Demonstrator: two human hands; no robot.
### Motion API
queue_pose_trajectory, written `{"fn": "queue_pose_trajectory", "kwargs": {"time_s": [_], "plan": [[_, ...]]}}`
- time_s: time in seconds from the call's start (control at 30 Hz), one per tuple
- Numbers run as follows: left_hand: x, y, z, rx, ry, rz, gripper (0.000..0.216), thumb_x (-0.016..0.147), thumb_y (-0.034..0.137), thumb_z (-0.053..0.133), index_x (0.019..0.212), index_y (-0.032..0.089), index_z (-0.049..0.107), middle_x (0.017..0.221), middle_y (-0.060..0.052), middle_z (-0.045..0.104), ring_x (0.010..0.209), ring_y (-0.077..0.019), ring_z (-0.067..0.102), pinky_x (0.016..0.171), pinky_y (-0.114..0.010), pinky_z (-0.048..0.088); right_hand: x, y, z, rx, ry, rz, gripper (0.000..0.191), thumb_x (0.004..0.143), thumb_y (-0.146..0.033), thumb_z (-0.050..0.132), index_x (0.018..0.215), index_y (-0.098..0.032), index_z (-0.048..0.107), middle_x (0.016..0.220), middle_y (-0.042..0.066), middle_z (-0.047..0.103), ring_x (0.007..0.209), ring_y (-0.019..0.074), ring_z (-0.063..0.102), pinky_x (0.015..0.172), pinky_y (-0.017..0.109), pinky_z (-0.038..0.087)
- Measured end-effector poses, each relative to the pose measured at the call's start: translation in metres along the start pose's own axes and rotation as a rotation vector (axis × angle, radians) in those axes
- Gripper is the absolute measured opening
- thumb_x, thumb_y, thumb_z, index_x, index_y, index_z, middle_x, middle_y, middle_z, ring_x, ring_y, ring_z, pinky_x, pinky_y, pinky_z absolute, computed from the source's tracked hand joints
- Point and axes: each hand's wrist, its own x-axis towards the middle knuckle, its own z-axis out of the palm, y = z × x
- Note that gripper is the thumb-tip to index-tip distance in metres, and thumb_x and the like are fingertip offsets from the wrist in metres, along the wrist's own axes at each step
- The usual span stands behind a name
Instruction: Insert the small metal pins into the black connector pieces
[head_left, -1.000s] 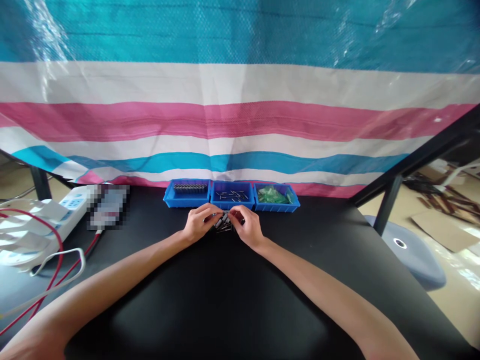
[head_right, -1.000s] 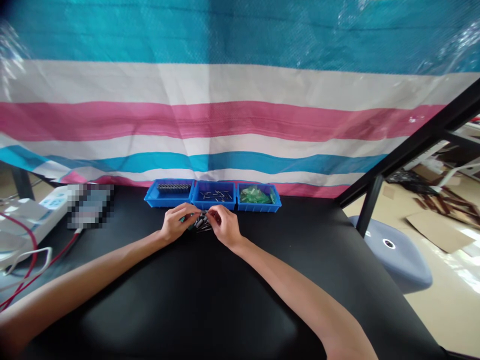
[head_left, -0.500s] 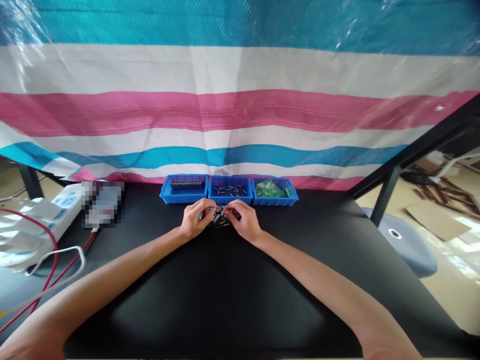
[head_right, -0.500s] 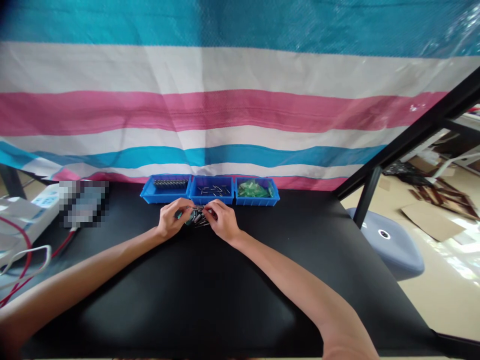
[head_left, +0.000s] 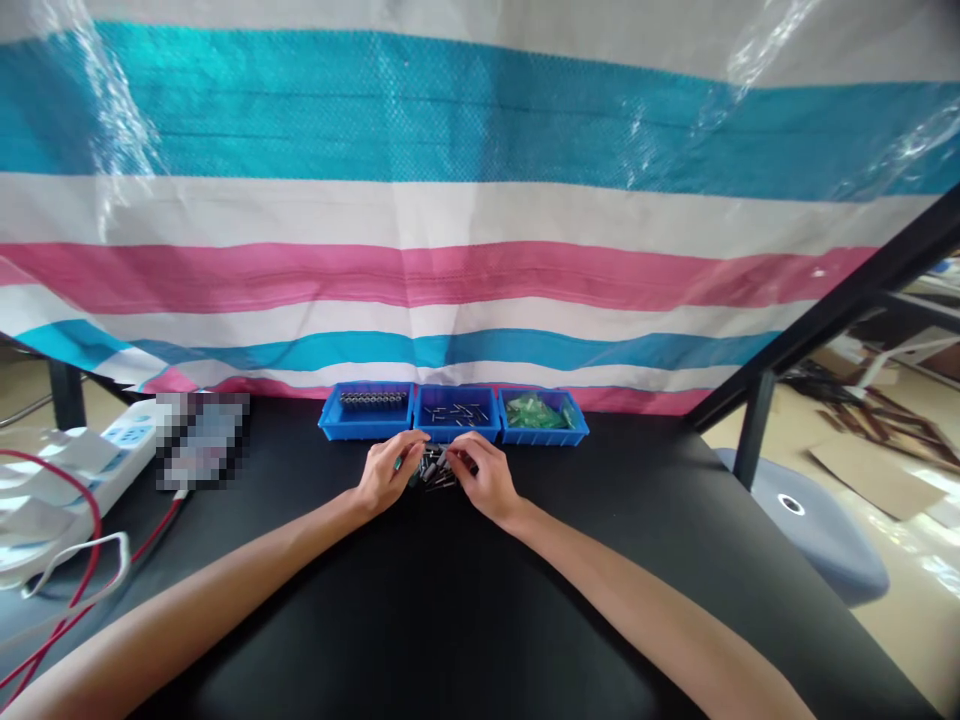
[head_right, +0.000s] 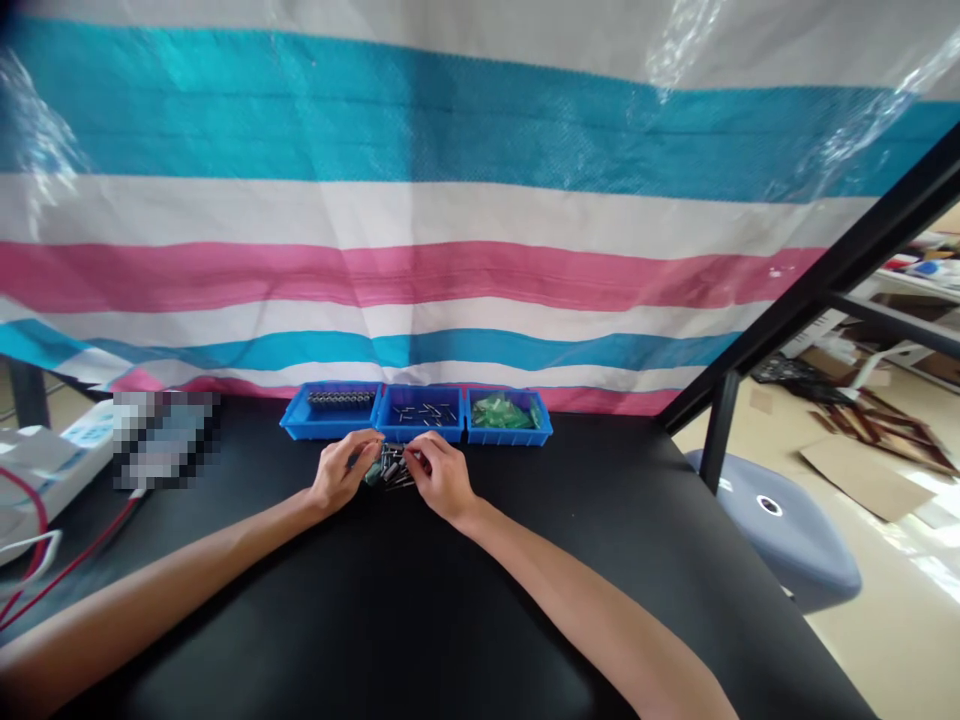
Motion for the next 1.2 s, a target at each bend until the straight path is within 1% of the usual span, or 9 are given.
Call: {"fn": "queue_pose_trajectory", "kwargs": {"time_s": [0.1,0.27,0.43,0.53,0.63,0.77,0.93,1.07,1.2], "plan": [[0.0021,-0.0005,0.0003,0.032,-0.017,0.066,0.02,0.093,0.018,0.048,0.109,0.017,0.06,0.089,-0.004,0.066,0.07,-0.0092,0.06,0.067,-0.019,0.048,0.0002,0.0001,0.0001,-0.002,-0.004,-0.007,0.012,0.093,-0.025,0.05,0.091,-0.018,0.06,0.087,0.005,0.06,0.071,0.0143,0.059,0.066,0.025,0.049],[0.004,-0.0013,0.0011,0.013,-0.039,0.117,0.026,0.093,0.017,0.048,0.115,0.019,0.062,0.086,-0.004,0.063,0.072,-0.0093,0.06,0.066,-0.018,0.048,0.0008,-0.0012,-0.0009,-0.002,-0.001,-0.006,0.011,0.093,-0.023,0.05,0.093,-0.019,0.06,0.086,0.005,0.061,0.07,0.0142,0.059,0.068,0.026,0.05],[0.0022,-0.0057,0.0035,0.023,-0.023,0.078,0.021,0.092,0.024,0.052,0.108,0.018,0.063,0.088,-0.005,0.068,0.072,-0.0111,0.064,0.068,-0.02,0.051,0.0002,-0.0009,0.0002,0.022,0.006,-0.001,0.014,0.093,-0.023,0.05,0.103,-0.02,0.06,0.086,0.005,0.06,0.072,0.0147,0.06,0.066,0.026,0.052],[0.0009,-0.0074,0.0048,0.015,-0.027,0.036,0.021,0.091,0.03,0.053,0.105,0.017,0.063,0.089,-0.005,0.07,0.068,-0.011,0.066,0.066,-0.019,0.052,-0.0004,0.0006,0.0009,0.05,0.001,-0.009,0.017,0.093,-0.023,0.05,0.107,-0.021,0.06,0.087,0.005,0.06,0.072,0.0145,0.06,0.065,0.025,0.053],[0.001,-0.0069,0.0053,0.011,-0.028,0.025,0.02,0.09,0.032,0.056,0.102,0.017,0.063,0.084,-0.003,0.071,0.063,-0.0099,0.065,0.063,-0.018,0.051,-0.0008,0.0019,0.0013,0.048,-0.001,-0.035,0.016,0.093,-0.024,0.051,0.105,-0.02,0.061,0.089,0.006,0.061,0.072,0.0147,0.061,0.066,0.026,0.054],[0.0024,-0.005,0.0058,0.018,-0.018,0.052,0.019,0.088,0.032,0.059,0.098,0.016,0.063,0.074,-0.001,0.069,0.06,-0.0087,0.063,0.06,-0.016,0.049,-0.0018,0.0021,0.0018,0.005,-0.017,-0.073,0.015,0.093,-0.025,0.05,0.099,-0.02,0.063,0.092,0.007,0.063,0.076,0.0159,0.062,0.068,0.027,0.053],[0.004,-0.0028,0.0052,0.023,-0.039,0.051,0.02,0.089,0.034,0.058,0.097,0.016,0.063,0.073,-0.001,0.069,0.059,-0.0084,0.062,0.059,-0.015,0.048,-0.0029,0.0024,0.0023,-0.015,-0.001,-0.052,0.017,0.092,-0.025,0.052,0.105,-0.02,0.062,0.09,0.006,0.063,0.073,0.0147,0.062,0.069,0.026,0.053],[0.0047,-0.0013,0.0042,0.018,-0.037,0.05,0.021,0.089,0.035,0.058,0.096,0.016,0.063,0.072,0.0,0.069,0.059,-0.0083,0.062,0.059,-0.016,0.048,-0.0034,0.0046,0.0034,-0.01,-0.018,-0.1,0.014,0.092,-0.024,0.052,0.098,-0.02,0.064,0.093,0.006,0.064,0.079,0.0153,0.063,0.072,0.026,0.052],[0.0041,-0.0025,0.0045,0.009,-0.04,0.041,0.021,0.089,0.034,0.058,0.096,0.016,0.063,0.07,0.0,0.068,0.058,-0.0083,0.061,0.058,-0.015,0.047,-0.0043,0.004,0.0029,-0.03,-0.042,-0.09,0.014,0.092,-0.025,0.053,0.096,-0.02,0.065,0.092,0.006,0.063,0.08,0.0157,0.063,0.073,0.026,0.052]]}}
